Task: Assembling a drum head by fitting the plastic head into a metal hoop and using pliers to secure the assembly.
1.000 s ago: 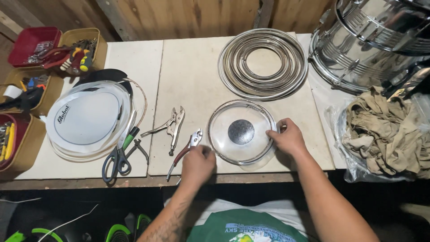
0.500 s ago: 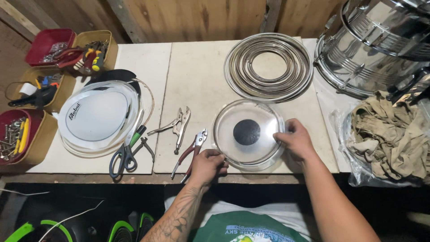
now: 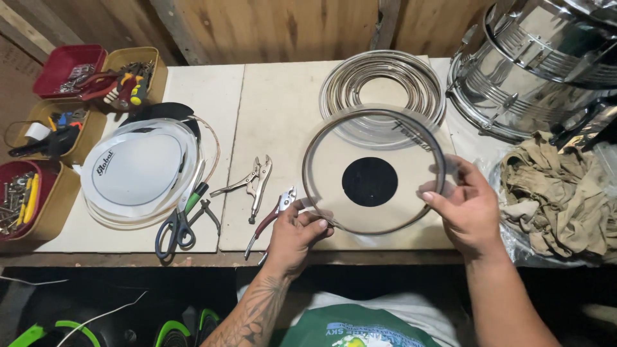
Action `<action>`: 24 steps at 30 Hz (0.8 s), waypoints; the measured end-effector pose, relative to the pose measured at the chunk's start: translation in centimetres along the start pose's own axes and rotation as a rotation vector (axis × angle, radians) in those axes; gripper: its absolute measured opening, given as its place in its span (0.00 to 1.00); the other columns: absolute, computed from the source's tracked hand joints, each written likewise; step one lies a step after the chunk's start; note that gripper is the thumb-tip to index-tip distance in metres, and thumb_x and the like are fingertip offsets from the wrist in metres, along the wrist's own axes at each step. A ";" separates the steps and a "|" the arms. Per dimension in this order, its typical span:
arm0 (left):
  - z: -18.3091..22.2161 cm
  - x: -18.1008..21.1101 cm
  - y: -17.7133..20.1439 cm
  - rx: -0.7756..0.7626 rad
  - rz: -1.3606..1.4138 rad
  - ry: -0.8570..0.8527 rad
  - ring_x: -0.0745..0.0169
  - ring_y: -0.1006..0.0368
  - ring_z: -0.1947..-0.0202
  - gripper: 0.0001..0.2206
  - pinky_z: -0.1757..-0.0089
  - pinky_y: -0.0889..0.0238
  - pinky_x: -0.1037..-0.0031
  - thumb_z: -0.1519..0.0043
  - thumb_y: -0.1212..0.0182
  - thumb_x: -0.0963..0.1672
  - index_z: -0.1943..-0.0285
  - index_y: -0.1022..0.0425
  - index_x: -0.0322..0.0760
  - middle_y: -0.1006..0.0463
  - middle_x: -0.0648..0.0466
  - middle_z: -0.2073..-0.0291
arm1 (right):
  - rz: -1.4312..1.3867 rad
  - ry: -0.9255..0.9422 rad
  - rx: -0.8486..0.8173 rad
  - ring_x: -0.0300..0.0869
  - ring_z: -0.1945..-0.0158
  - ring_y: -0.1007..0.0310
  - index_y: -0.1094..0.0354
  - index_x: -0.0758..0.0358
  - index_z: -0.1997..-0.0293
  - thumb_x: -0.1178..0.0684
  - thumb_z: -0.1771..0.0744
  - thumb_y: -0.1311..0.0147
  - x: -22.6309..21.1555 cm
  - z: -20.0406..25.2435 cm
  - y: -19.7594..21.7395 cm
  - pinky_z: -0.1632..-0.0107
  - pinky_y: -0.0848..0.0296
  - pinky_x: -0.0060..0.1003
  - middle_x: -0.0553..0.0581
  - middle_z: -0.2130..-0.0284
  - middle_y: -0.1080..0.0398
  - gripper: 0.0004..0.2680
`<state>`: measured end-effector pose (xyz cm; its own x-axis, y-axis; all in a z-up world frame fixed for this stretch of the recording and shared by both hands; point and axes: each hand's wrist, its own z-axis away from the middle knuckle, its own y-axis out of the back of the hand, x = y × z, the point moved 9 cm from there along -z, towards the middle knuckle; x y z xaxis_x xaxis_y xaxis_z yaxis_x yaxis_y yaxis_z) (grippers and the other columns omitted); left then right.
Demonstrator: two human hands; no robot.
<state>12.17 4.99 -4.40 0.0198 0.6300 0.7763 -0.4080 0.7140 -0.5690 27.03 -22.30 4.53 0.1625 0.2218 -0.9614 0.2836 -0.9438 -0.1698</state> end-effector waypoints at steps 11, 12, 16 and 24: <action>1.8 4.0 -1.9 -0.002 -0.058 -0.185 0.49 0.19 0.61 0.18 0.57 0.20 0.62 0.49 0.31 0.32 0.52 0.32 0.28 0.16 0.34 0.60 | 0.093 0.255 -0.058 0.48 0.55 0.19 0.40 0.66 0.40 0.71 0.39 0.41 -7.9 3.4 -1.9 0.46 0.14 0.44 0.65 0.50 0.27 0.21; 2.0 4.5 -2.2 -0.007 -0.062 -0.215 0.50 0.19 0.62 0.14 0.57 0.20 0.62 0.48 0.31 0.32 0.57 0.30 0.28 0.16 0.35 0.61 | 0.093 0.294 -0.070 0.48 0.54 0.19 0.39 0.67 0.40 0.71 0.39 0.40 -8.6 3.9 -2.1 0.43 0.14 0.46 0.65 0.51 0.26 0.21; 2.0 5.0 -2.0 0.108 -0.114 -0.207 0.53 0.20 0.67 0.14 0.61 0.20 0.64 0.55 0.32 0.29 0.65 0.28 0.29 0.17 0.41 0.68 | 0.154 0.321 -0.042 0.46 0.56 0.19 0.41 0.66 0.39 0.69 0.39 0.38 -8.9 5.0 -2.3 0.41 0.15 0.45 0.65 0.58 0.25 0.23; 1.7 3.6 -1.6 -0.002 0.016 -0.179 0.53 0.20 0.62 0.14 0.58 0.20 0.65 0.47 0.33 0.32 0.52 0.26 0.23 0.17 0.37 0.61 | 0.121 0.345 -0.078 0.47 0.55 0.19 0.43 0.73 0.36 0.71 0.38 0.42 -10.4 4.2 -3.7 0.46 0.13 0.40 0.68 0.47 0.29 0.23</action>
<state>11.36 5.63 -0.25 -0.1498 0.5770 0.8029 -0.4055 0.7047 -0.5822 20.32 -22.15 14.28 0.5043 0.1914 -0.8421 0.3115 -0.9498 -0.0293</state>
